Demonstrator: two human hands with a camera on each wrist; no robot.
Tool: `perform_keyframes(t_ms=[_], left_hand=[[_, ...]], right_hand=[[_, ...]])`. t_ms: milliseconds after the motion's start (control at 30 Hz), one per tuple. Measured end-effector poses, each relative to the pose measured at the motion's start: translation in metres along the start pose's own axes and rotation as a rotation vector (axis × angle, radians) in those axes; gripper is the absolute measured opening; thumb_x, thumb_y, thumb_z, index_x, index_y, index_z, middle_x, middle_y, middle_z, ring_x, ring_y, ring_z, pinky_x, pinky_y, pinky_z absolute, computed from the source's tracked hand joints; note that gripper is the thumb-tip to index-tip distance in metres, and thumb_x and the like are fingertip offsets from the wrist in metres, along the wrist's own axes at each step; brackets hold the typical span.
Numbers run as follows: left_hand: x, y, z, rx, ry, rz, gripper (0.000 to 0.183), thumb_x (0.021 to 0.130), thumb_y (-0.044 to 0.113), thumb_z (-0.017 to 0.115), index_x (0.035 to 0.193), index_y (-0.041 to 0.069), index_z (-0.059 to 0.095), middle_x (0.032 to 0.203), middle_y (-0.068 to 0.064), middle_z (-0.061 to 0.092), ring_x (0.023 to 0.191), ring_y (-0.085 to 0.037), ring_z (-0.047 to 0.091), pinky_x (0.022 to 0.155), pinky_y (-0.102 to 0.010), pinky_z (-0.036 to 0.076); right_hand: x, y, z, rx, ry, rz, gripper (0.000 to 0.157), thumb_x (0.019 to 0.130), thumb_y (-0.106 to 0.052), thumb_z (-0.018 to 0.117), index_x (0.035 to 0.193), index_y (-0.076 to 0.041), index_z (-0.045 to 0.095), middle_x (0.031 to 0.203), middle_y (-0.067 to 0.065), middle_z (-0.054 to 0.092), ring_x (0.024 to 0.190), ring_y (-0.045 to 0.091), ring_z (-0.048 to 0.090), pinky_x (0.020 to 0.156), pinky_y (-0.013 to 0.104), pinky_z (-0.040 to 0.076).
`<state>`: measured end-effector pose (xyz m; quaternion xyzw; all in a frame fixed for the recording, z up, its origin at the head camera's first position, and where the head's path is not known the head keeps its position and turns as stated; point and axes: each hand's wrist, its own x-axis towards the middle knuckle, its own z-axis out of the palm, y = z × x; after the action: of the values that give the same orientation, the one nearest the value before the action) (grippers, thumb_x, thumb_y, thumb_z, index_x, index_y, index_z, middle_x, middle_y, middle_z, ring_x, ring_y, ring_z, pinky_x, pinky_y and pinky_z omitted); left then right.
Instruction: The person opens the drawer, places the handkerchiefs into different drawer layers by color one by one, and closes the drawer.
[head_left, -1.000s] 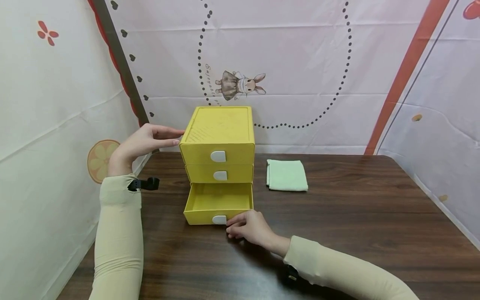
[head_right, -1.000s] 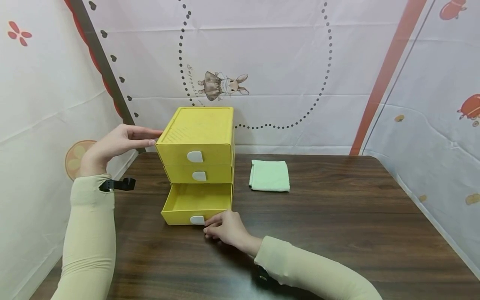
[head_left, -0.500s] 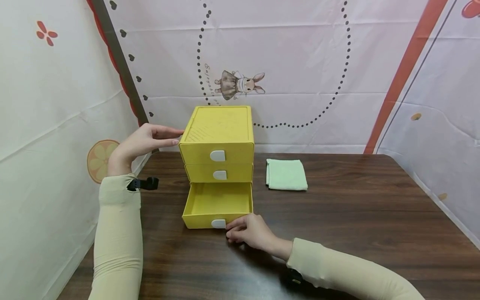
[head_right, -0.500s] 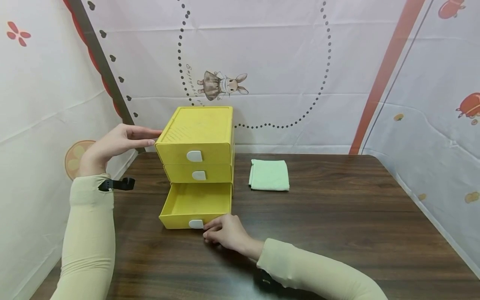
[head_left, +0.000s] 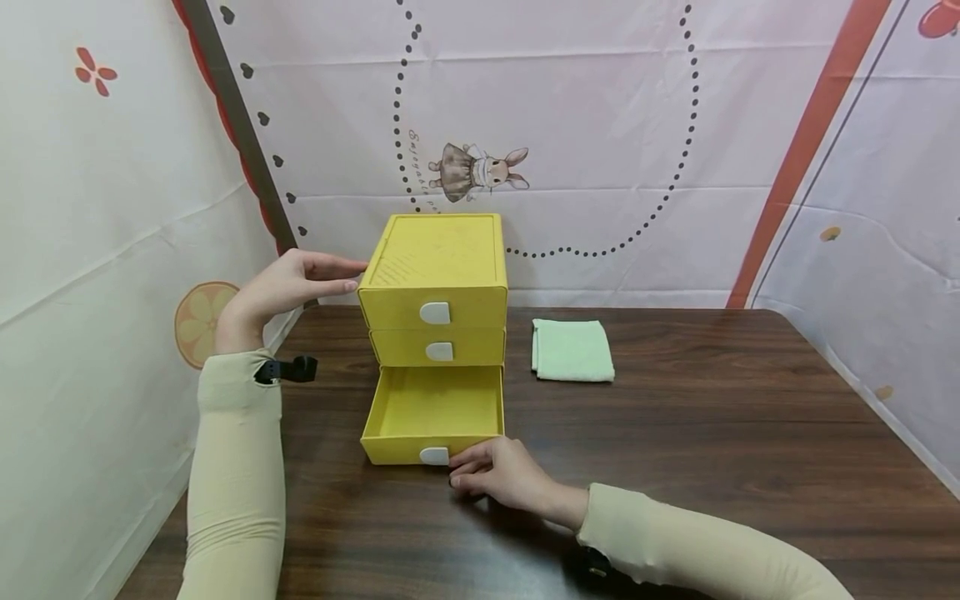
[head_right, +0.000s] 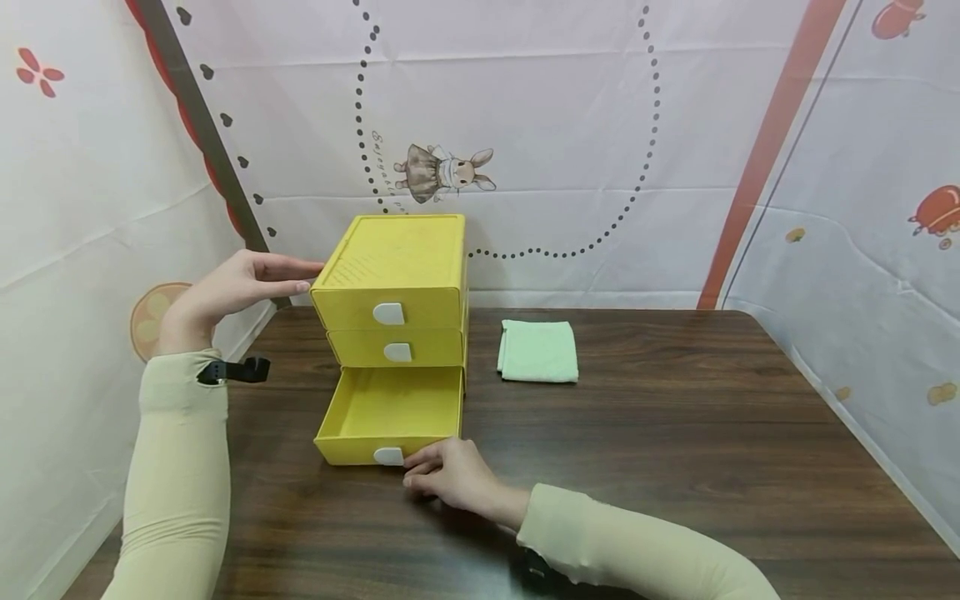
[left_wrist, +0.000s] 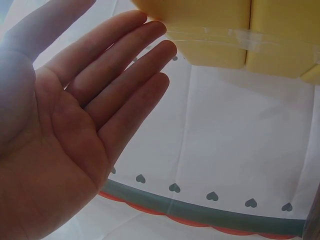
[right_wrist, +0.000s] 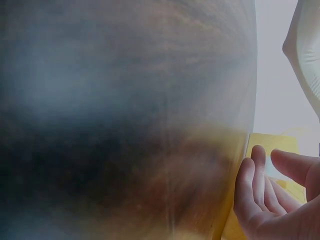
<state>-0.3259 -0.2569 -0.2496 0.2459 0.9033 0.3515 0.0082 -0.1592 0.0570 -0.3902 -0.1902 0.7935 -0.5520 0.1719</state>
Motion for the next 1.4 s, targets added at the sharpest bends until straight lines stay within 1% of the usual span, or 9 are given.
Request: perform_keyframes(t_ms=[233,367,500,633,800,900,1000,1233,1400], left_hand=[[0.0,-0.003,-0.001,-0.01,0.005,0.015,0.041,0.079,0.041,0.062,0.118,0.027,0.057,0.12,-0.001,0.057,0.108,-0.01,0.052,0.077,-0.021,0.047],[0.0,-0.002,-0.001,0.0,0.002,0.012,0.041,0.079,0.042,0.062,0.118,0.029,0.057,0.119,0.002,0.057,0.108,-0.009,0.052,0.077,-0.021,0.047],[-0.001,-0.001,-0.001,0.006,0.003,0.007,0.041,0.079,0.043,0.062,0.118,0.03,0.057,0.118,0.005,0.058,0.107,-0.007,0.051,0.079,-0.024,0.047],[-0.004,0.009,-0.001,0.004,0.0,0.005,0.041,0.081,0.039,0.061,0.12,0.026,0.057,0.119,0.002,0.057,0.107,-0.009,0.051,0.077,-0.024,0.047],[-0.011,0.027,0.0,0.007,0.004,0.0,0.042,0.082,0.034,0.061,0.121,0.019,0.056,0.119,-0.002,0.057,0.107,-0.013,0.052,0.074,-0.021,0.047],[-0.013,0.029,0.0,0.011,0.004,0.001,0.042,0.083,0.034,0.061,0.121,0.018,0.056,0.119,-0.002,0.057,0.107,-0.014,0.051,0.073,-0.021,0.047],[-0.011,0.025,0.0,0.013,0.005,-0.001,0.042,0.082,0.035,0.061,0.121,0.02,0.056,0.119,-0.001,0.057,0.107,-0.013,0.051,0.073,-0.022,0.047],[-0.003,0.005,0.0,0.009,0.008,-0.011,0.04,0.08,0.041,0.062,0.118,0.029,0.058,0.118,0.003,0.058,0.108,-0.01,0.052,0.077,-0.022,0.046],[-0.001,0.002,0.0,0.013,0.01,-0.011,0.04,0.079,0.043,0.062,0.117,0.03,0.058,0.117,0.006,0.058,0.108,-0.01,0.052,0.078,-0.024,0.046]], right_hand=[[-0.004,-0.003,0.002,-0.009,0.001,-0.015,0.024,0.079,-0.007,0.065,0.101,0.002,0.065,0.086,0.016,0.068,0.073,0.029,0.065,0.061,0.03,0.052],[-0.007,-0.005,0.002,-0.022,-0.014,-0.005,0.024,0.08,-0.009,0.064,0.102,0.001,0.065,0.087,0.015,0.068,0.075,0.03,0.065,0.06,0.024,0.051],[-0.001,0.013,0.003,-0.032,-0.029,-0.003,0.026,0.079,-0.013,0.066,0.103,-0.004,0.065,0.086,0.007,0.069,0.074,0.021,0.066,0.06,0.021,0.051],[0.003,0.028,0.005,-0.048,-0.038,0.0,0.028,0.079,-0.016,0.067,0.105,-0.006,0.065,0.084,0.0,0.069,0.072,0.011,0.066,0.06,0.019,0.05],[0.002,0.028,0.007,-0.029,-0.048,-0.005,0.029,0.079,-0.015,0.066,0.107,-0.006,0.064,0.085,0.001,0.069,0.073,0.011,0.066,0.06,0.02,0.051],[0.002,0.028,0.007,-0.021,-0.05,-0.008,0.029,0.08,-0.014,0.065,0.107,-0.005,0.064,0.086,0.002,0.069,0.074,0.011,0.065,0.06,0.02,0.051],[0.001,0.029,0.007,-0.022,-0.051,-0.008,0.029,0.08,-0.014,0.065,0.107,-0.005,0.064,0.086,0.002,0.069,0.074,0.009,0.065,0.06,0.02,0.051],[-0.001,0.03,0.006,-0.069,-0.059,-0.045,0.031,0.08,-0.019,0.066,0.108,-0.006,0.064,0.088,0.0,0.069,0.078,0.004,0.064,0.065,0.017,0.049],[-0.002,0.029,0.005,-0.083,-0.061,-0.045,0.032,0.079,-0.021,0.066,0.108,-0.008,0.064,0.091,0.003,0.069,0.08,0.005,0.064,0.066,0.017,0.049]])
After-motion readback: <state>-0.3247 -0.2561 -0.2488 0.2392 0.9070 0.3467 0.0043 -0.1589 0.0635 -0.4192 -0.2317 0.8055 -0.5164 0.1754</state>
